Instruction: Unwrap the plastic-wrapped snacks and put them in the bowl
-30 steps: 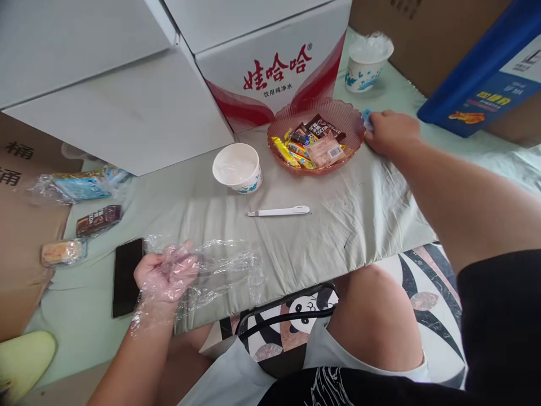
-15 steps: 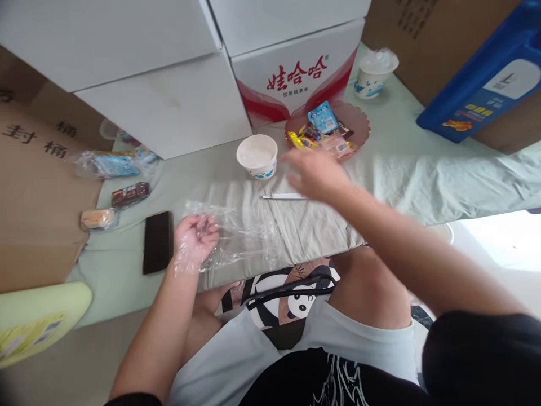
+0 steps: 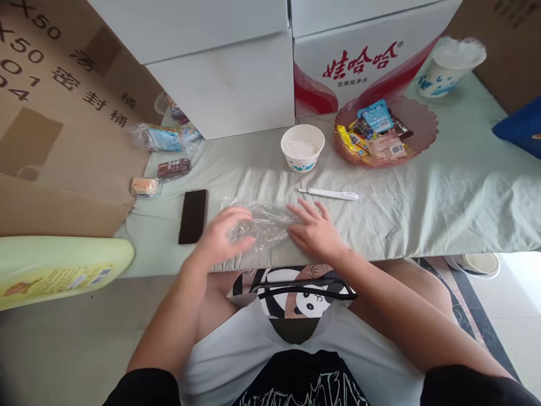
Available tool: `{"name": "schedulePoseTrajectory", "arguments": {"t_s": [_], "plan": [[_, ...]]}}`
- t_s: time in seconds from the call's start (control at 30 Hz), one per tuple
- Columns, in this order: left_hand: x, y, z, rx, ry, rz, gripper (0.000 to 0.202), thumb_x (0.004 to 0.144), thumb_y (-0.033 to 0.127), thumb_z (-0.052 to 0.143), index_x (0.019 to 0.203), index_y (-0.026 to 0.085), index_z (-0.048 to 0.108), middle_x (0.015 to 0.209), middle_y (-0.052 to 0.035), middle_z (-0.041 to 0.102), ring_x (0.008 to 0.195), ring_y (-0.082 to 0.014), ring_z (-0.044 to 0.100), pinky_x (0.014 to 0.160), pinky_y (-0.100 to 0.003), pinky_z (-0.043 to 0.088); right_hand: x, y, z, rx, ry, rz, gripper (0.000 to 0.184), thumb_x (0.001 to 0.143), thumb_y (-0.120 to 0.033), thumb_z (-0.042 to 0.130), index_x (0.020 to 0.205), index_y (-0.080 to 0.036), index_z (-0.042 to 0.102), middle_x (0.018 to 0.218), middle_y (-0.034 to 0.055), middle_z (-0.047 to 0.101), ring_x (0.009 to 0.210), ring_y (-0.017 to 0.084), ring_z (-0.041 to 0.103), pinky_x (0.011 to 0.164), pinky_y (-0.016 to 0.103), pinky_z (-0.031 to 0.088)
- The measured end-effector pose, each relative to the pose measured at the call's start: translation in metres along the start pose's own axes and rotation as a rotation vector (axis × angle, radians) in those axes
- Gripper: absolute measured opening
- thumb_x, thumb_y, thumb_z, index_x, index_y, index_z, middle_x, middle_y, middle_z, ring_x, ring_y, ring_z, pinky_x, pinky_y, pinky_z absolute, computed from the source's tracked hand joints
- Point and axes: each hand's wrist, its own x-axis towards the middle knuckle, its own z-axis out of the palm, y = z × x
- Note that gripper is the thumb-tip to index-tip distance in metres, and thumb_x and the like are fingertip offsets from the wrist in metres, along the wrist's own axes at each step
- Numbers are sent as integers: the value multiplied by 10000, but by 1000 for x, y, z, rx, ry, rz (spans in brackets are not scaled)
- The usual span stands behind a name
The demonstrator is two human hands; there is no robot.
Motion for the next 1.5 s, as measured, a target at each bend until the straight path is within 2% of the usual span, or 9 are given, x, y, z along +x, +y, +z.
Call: {"name": "schedulePoseTrajectory", "arguments": {"t_s": [0.13,0.33,0.47,0.63,0.83,1.03,1.2,1.33,1.5], "plan": [[-1,25,18,296,-262,67,393,806,189,713,1198,219,735,1483,-113,614,1464,-359,483,1204,-578,434,3,7,-11,-28,328,109,195,979,-286,602,915,-250,782,1395,113,657,1379,356,555,1077,549,456],[6,2,7,194,307,137,312,815,87,540,921,242,789,1319,-66,689,1336,-287,600,1128,-510,507,-9,14,-33,-9,445,-119,228,913,-374,688,1125,-290,703,1172,45,758,1231,279,657,1120,478,384],[10,-15,6,228,277,49,229,794,136,599,840,270,779,1112,-53,744,1233,-321,650,1164,-622,399,-6,25,-24,-13,163,-55,203,949,-224,567,1086,-280,706,1076,22,798,1221,279,674,1115,500,357],[5,-19,3,221,524,-15,156,775,191,665,838,290,768,1098,-58,738,1300,-353,600,1244,-624,249,-2,26,-30,39,257,116,181,955,-223,533,913,-296,693,1047,16,802,1217,282,685,1103,513,385],[-12,-9,5,49,42,-98,364,797,173,607,1104,310,746,979,-16,787,941,-248,716,1173,-507,419,-10,36,-36,153,175,135,114,911,-279,560,915,-251,671,1054,63,799,1184,328,702,1052,544,440],[-24,-5,4,-238,-22,-209,121,826,318,673,766,257,759,900,-46,798,889,-240,732,1050,-428,531,-8,35,-35,384,25,-7,207,960,-389,555,882,-271,706,1064,33,800,1271,317,660,1177,587,354],[-6,-4,4,-620,219,-437,212,793,386,760,890,197,744,772,-50,757,718,-186,721,687,-288,587,-1,21,-29,653,-36,355,329,967,-515,540,848,-236,666,707,36,744,726,214,727,817,404,582],[12,-8,11,-740,418,-611,254,784,404,794,861,184,692,571,21,627,440,-105,578,410,-200,414,4,14,-21,865,94,655,438,885,-658,607,954,-226,618,547,-30,625,478,163,613,520,297,507],[27,-19,13,-745,512,-620,255,823,408,776,793,185,657,553,25,606,472,-98,606,446,-181,439,3,14,-15,919,173,811,402,823,-619,692,878,-229,609,631,-3,670,458,151,617,463,279,498]]}}
